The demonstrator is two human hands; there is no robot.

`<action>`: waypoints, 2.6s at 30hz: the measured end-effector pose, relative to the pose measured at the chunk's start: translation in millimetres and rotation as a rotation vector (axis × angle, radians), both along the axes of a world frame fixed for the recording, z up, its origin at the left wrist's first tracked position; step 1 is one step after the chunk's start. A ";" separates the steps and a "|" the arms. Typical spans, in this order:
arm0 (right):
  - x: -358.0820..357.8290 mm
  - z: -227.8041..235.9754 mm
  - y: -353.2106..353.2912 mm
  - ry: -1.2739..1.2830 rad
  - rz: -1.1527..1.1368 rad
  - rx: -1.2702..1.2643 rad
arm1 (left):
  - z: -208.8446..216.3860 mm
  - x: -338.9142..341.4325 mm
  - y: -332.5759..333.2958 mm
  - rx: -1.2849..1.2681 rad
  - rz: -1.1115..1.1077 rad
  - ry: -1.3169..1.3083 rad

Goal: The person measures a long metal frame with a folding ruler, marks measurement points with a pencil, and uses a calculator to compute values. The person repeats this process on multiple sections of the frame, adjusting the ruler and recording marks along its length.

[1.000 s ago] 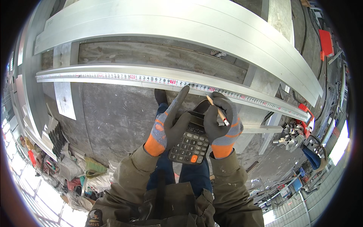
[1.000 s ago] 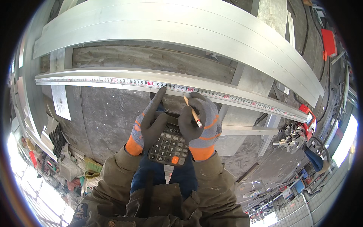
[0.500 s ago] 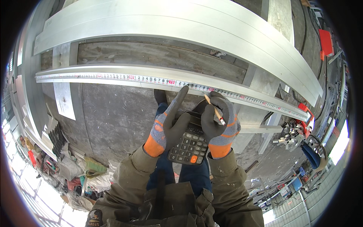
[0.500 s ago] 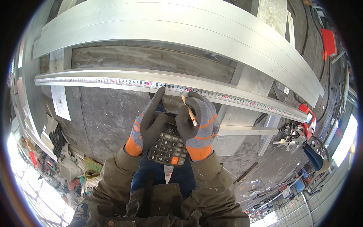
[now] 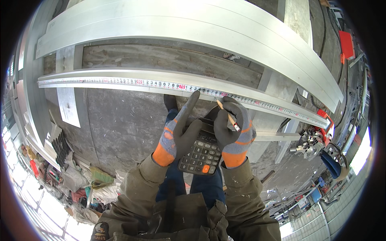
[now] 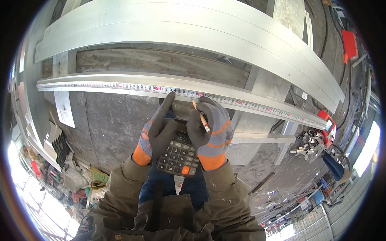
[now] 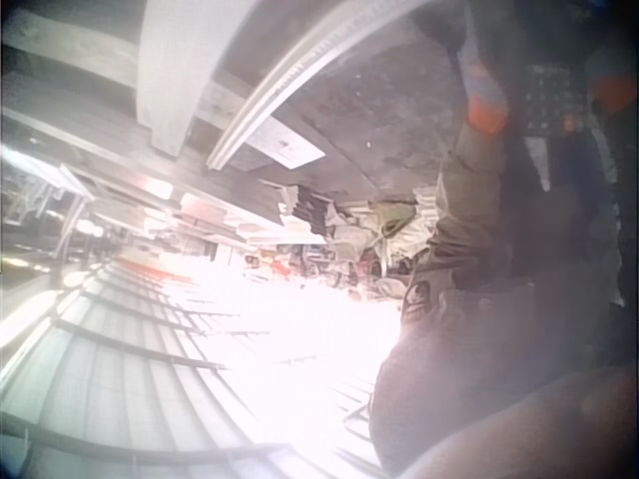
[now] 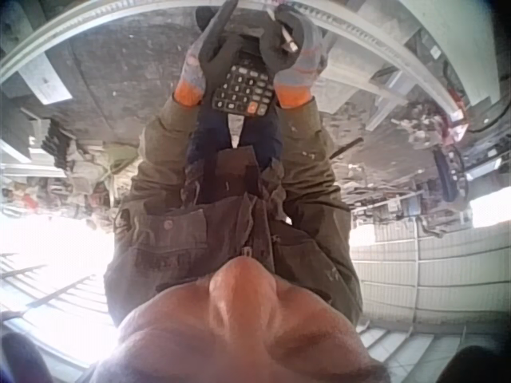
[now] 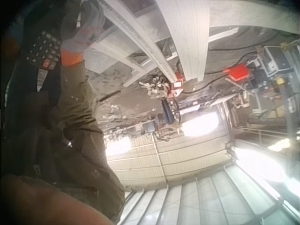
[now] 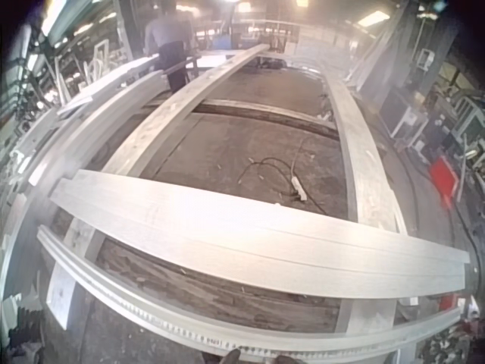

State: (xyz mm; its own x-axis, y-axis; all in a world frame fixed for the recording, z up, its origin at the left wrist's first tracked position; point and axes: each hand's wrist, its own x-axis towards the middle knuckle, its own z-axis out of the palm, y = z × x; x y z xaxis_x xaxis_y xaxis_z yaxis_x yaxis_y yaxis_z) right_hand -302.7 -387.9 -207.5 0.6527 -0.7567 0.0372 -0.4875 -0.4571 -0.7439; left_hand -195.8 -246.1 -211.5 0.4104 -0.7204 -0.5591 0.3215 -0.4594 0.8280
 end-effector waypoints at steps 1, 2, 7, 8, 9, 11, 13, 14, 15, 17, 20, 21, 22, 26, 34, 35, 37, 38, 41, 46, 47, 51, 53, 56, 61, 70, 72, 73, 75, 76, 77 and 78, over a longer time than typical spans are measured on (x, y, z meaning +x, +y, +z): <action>0.0 1.4 -0.9 -0.003 0.011 -0.001 | 1.1 0.3 -0.8 0.008 0.004 0.002; -2.3 5.0 -1.9 0.049 0.027 0.014 | 2.3 0.6 -1.8 0.012 0.008 -0.001; -26.2 24.0 10.8 0.057 -0.085 0.071 | 10.1 3.3 -5.3 0.019 0.028 0.024; -33.5 26.4 14.4 0.042 -0.108 0.096 | 10.8 2.9 -6.4 0.010 0.045 0.034; -42.3 29.1 16.8 0.046 -0.134 0.129 | 11.2 2.5 -7.1 -0.011 0.061 0.036; -59.9 33.1 24.9 0.001 -0.161 0.170 | 10.5 1.9 -8.2 -0.018 0.069 0.018; -79.9 43.3 38.2 0.095 -0.289 0.302 | 8.4 1.0 -8.9 -0.017 0.061 -0.025; -89.1 47.8 44.9 0.128 -0.347 0.360 | 7.2 0.5 -8.9 -0.009 0.050 -0.056; -96.5 49.7 51.3 0.173 -0.361 0.342 | 6.1 -0.2 -8.7 0.017 0.035 -0.079; -110.5 54.8 63.2 0.158 -0.430 0.515 | 5.3 -2.7 -7.8 0.011 0.051 -0.073; -122.5 59.8 81.2 0.030 -0.485 0.777 | 4.0 -5.3 -7.7 0.014 0.047 -0.109; -123.3 60.1 88.0 -0.031 -0.516 0.858 | 3.7 -6.4 -8.1 0.012 0.043 -0.130; -123.9 60.2 92.4 -0.094 -0.546 0.938 | 3.7 -7.6 -8.4 0.022 0.059 -0.113; -122.6 59.8 98.7 -0.114 -0.536 0.953 | 3.9 -9.4 -9.2 0.051 0.110 -0.045; -120.5 65.9 81.8 -0.021 -0.448 0.821 | 3.5 -9.1 -7.9 0.064 0.066 -0.153; -120.4 65.9 79.8 -0.040 -0.429 0.791 | 3.0 -8.9 -8.1 0.043 0.069 -0.167; -121.3 64.7 75.0 -0.029 -0.436 0.760 | 2.6 -9.0 -8.5 0.034 0.069 -0.175; -122.2 64.0 72.8 -0.023 -0.423 0.731 | 2.8 -9.0 -8.3 0.047 0.067 -0.168; -125.2 62.6 69.4 -0.027 -0.423 0.740 | 2.2 -10.3 -9.4 0.050 0.089 -0.151; -129.1 60.2 71.5 -0.015 -0.429 0.745 | 1.4 -10.3 -9.1 0.032 0.080 -0.170; -129.3 59.7 72.5 -0.028 -0.442 0.761 | 1.5 -10.0 -8.7 0.037 0.076 -0.167; -129.9 57.1 74.7 -0.011 -0.432 0.727 | 1.0 -9.5 -8.6 0.047 0.072 -0.153; -130.3 56.4 74.5 0.004 -0.401 0.689 | 1.2 -9.7 -8.8 0.047 0.073 -0.155; -131.0 57.1 74.4 -0.028 -0.427 0.743 | 2.1 -9.5 -8.1 0.054 0.070 -0.134; -130.6 57.1 76.7 -0.064 -0.488 0.815 | 0.9 -10.2 -9.2 0.027 0.087 -0.162; -130.8 56.9 76.9 -0.040 -0.463 0.800 | 3.1 -8.5 -9.2 0.060 0.057 -0.158; -131.0 56.5 76.6 -0.032 -0.453 0.792 | 3.7 -8.7 -9.6 0.061 0.064 -0.151; -131.1 56.1 76.6 -0.033 -0.449 0.787 | 3.7 -8.7 -9.9 0.055 0.069 -0.148; -131.5 55.3 76.9 -0.039 -0.450 0.788 | 3.6 -8.8 -10.2 0.053 0.078 -0.139; -131.7 55.0 77.1 -0.045 -0.455 0.794 | 3.7 -8.8 -10.2 0.050 0.076 -0.142; -131.9 54.8 77.4 -0.056 -0.445 0.787 | 3.8 -8.7 -9.9 0.053 0.073 -0.141; -132.2 54.5 77.4 -0.041 -0.451 0.790 | 3.8 -8.6 -9.8 0.055 0.072 -0.142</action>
